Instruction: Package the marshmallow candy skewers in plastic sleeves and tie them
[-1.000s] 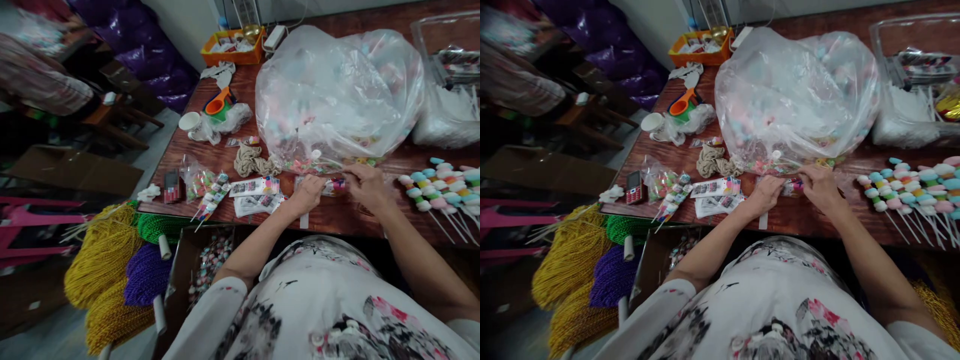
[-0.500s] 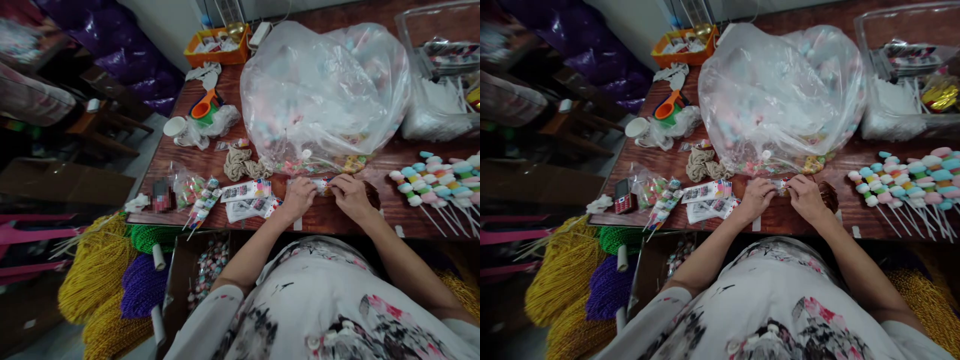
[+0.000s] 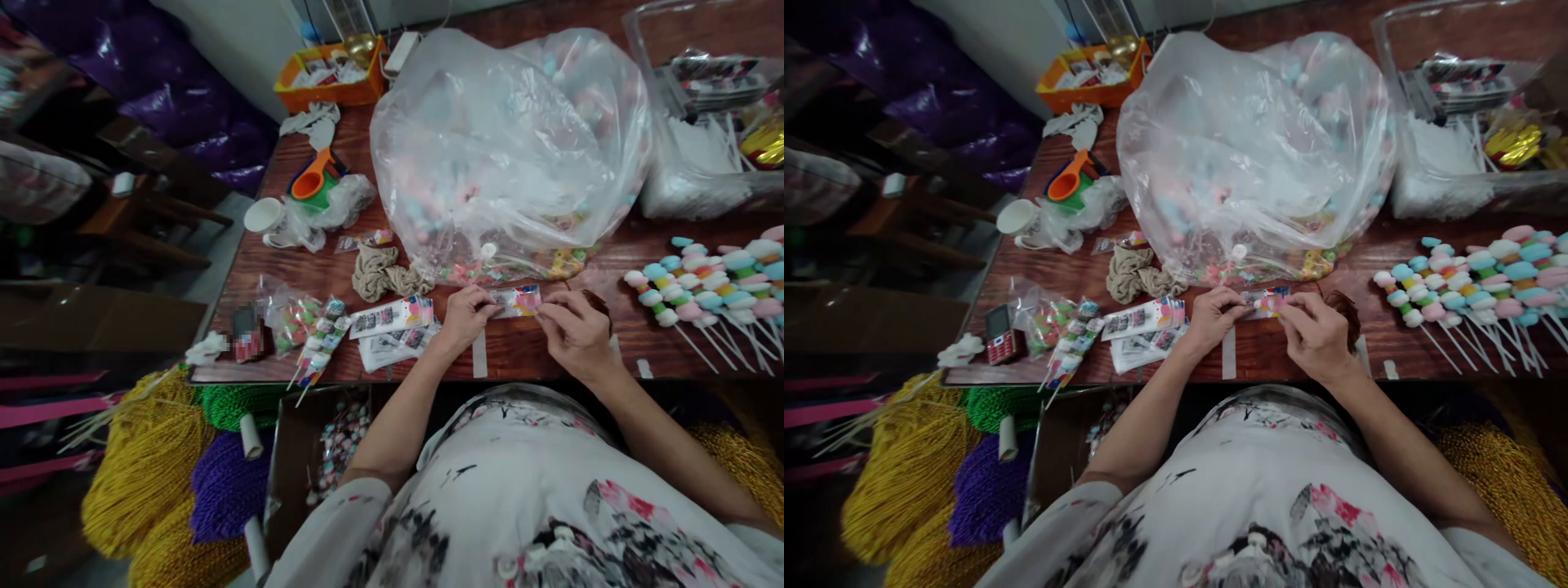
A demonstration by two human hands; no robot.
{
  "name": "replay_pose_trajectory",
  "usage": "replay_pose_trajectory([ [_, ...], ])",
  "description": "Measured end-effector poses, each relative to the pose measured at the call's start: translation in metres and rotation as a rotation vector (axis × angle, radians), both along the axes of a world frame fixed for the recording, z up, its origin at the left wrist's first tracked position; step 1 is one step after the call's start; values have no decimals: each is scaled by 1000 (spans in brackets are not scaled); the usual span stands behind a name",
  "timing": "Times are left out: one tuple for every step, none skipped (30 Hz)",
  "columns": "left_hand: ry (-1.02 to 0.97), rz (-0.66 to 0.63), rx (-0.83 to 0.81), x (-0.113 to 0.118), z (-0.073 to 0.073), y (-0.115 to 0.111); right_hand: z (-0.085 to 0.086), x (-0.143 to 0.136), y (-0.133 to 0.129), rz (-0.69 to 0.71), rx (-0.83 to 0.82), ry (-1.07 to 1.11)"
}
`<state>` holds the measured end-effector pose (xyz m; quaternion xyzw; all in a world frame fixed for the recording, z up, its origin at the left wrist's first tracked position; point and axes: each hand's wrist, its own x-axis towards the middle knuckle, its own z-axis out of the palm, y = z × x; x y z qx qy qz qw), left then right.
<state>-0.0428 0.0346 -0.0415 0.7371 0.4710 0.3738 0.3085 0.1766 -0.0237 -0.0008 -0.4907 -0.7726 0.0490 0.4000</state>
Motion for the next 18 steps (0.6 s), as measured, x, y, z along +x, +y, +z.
replay_pose_trajectory([
  [-11,-7,-1,-1,-1,1,-2,-2,0,-7,-44,-48],
  [-21,-21,-1,-2,-1,1,-4,-5,2,-18,-90,-87],
  [-28,-41,2,-3,-2,2,-5,-7,4,-26,-133,-113],
  [-29,-62,9,-5,-3,2,-5,-10,7,-30,-170,-126],
  [-25,-82,17,-7,-3,3,-5,-12,10,-29,-200,-127],
  [-19,-98,26,-8,-4,3,-5,-14,13,-23,-224,-122],
  [-13,-106,35,-10,-4,4,-4,-15,16,-14,-247,-114],
  [-8,-112,43,-11,-5,4,-3,-16,19,-2,-271,-100],
  [-6,-115,51,-12,-6,5,-3,-18,22,20,-297,-80],
  [-2,-118,57,-13,-6,6,-2,-19,24,49,-323,-50],
  [3,-124,60,-13,-7,7,-2,-20,26,83,-346,-10],
  [6,-129,57,-13,-7,7,-1,-20,27,116,-360,36],
  [9,-134,50,-13,-7,7,0,-19,26,141,-361,87],
  [11,-136,40,-12,-6,7,1,-16,24,150,-348,138],
  [10,-135,27,-12,-4,7,4,-10,20,136,-320,182],
  [7,-130,14,-11,-3,6,7,-1,15,96,-281,211],
  [4,-125,3,-11,-1,6,10,12,8,31,-234,219],
  [0,-120,-7,-10,1,6,13,28,-1,-58,-184,200],
])
